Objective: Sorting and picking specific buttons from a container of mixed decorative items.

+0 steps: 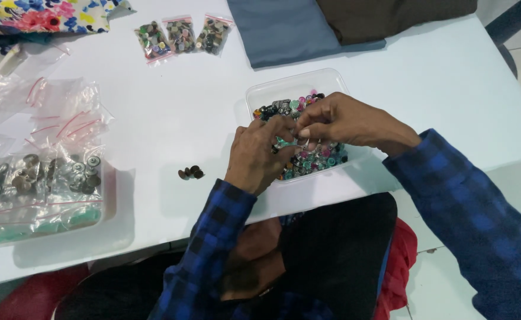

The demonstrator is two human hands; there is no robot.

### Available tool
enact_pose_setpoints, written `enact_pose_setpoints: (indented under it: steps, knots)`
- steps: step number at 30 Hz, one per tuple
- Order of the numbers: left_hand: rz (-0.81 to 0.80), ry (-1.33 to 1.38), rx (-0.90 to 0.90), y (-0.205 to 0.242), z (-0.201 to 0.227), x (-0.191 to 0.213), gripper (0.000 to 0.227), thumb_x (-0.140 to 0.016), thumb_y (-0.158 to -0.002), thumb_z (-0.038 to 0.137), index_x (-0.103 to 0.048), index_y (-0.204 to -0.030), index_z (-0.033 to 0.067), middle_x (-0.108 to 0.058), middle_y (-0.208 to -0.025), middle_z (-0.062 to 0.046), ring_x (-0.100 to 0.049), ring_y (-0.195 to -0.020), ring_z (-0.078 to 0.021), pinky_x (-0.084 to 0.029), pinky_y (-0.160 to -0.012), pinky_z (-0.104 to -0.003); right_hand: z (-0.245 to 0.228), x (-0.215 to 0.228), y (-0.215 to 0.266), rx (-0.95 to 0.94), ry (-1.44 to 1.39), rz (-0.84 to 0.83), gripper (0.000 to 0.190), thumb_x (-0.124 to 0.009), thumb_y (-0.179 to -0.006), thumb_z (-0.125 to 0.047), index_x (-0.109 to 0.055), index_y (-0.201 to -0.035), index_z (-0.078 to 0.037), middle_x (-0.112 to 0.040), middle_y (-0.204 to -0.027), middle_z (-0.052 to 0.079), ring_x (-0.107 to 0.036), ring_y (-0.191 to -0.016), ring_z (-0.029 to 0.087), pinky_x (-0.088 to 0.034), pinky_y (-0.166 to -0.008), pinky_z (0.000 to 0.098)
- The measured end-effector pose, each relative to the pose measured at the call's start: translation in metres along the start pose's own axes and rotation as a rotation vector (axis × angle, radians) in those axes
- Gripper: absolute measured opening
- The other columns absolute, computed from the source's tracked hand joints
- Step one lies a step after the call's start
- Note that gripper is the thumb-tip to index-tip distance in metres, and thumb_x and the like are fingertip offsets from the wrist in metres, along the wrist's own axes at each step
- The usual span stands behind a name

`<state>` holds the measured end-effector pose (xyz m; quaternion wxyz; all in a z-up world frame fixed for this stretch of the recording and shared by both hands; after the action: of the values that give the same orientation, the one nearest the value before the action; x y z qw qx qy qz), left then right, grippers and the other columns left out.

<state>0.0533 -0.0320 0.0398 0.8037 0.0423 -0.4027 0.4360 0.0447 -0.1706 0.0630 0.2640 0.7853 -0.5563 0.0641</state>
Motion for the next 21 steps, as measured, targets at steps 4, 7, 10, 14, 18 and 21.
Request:
enact_pose_setpoints:
  steps: [4,7,10,14,18,21]
  knots:
    - [0.009,0.004,-0.005,0.000,-0.007,-0.008,0.034,-0.079,-0.085,0.025,-0.063,-0.114,0.0246,-0.072,-0.090,0.006,-0.063,-0.090,-0.0212,-0.044,-0.089,-0.042,0.005,-0.011,-0.003,0.019,-0.048,-0.042,0.026,-0.066,-0.091,-0.005,-0.070,-0.115,0.007,-0.077,-0.087,0.020,-0.073,-0.073,0.021,-0.062,-0.064,0.0285]
    - [0.028,0.028,0.002,0.002,-0.005,-0.008,0.026,-0.079,-0.084,0.021,-0.069,-0.108,0.0248,-0.072,-0.085,0.007,-0.064,-0.087,-0.0209,-0.046,-0.085,-0.039,0.000,-0.013,0.003,-0.019,-0.051,-0.042,0.021,-0.062,-0.092,0.000,-0.064,-0.112,0.007,-0.077,-0.088,0.021,-0.075,-0.075,0.022,-0.063,-0.062,0.0287]
    - [0.049,0.021,0.059,0.001,-0.010,-0.008,0.018,-0.077,-0.086,0.026,-0.071,-0.102,0.0309,-0.069,-0.083,0.008,-0.067,-0.086,-0.0213,-0.049,-0.083,-0.038,-0.010,-0.004,0.006,-0.062,0.179,0.001,0.017,-0.059,-0.096,-0.004,-0.067,-0.109,0.003,-0.078,-0.091,0.023,-0.077,-0.077,0.027,-0.066,-0.066,0.0367]
    - [0.071,0.042,-0.007,-0.001,-0.010,-0.012,0.020,-0.077,-0.086,0.019,-0.072,-0.104,0.0276,-0.071,-0.085,0.004,-0.065,-0.090,-0.0248,-0.050,-0.083,-0.040,-0.008,-0.007,0.001,-0.133,0.821,0.017,0.020,-0.067,-0.095,-0.018,-0.074,-0.109,-0.006,-0.078,-0.092,0.019,-0.078,-0.083,0.033,-0.063,-0.072,0.0427]
    - [0.039,-0.004,-0.025,0.001,-0.013,-0.015,0.014,-0.076,-0.087,0.019,-0.073,-0.099,0.0259,-0.071,-0.086,0.002,-0.065,-0.096,-0.0284,-0.051,-0.084,-0.042,0.006,-0.025,-0.013,-0.061,1.038,-0.031,0.020,-0.069,-0.090,-0.020,-0.079,-0.102,-0.007,-0.077,-0.085,0.018,-0.076,-0.083,0.040,-0.061,-0.070,0.0497]
    - [0.048,-0.001,-0.011,-0.001,-0.011,-0.012,0.014,-0.076,-0.086,0.020,-0.074,-0.098,0.0269,-0.071,-0.085,0.000,-0.065,-0.096,-0.0304,-0.052,-0.085,-0.044,-0.001,-0.026,-0.017,-0.037,1.048,-0.005,0.020,-0.067,-0.089,-0.016,-0.079,-0.101,-0.006,-0.077,-0.084,0.020,-0.076,-0.083,0.041,-0.061,-0.070,0.0491]
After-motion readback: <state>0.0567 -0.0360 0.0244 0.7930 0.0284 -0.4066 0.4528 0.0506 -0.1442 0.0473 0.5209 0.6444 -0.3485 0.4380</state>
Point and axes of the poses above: each hand's wrist, its own y-axis away from the middle knuckle, its own x-axis out of the back of the hand, z = x × y, the point moved 8 cm from there along -y, towards the middle knuckle
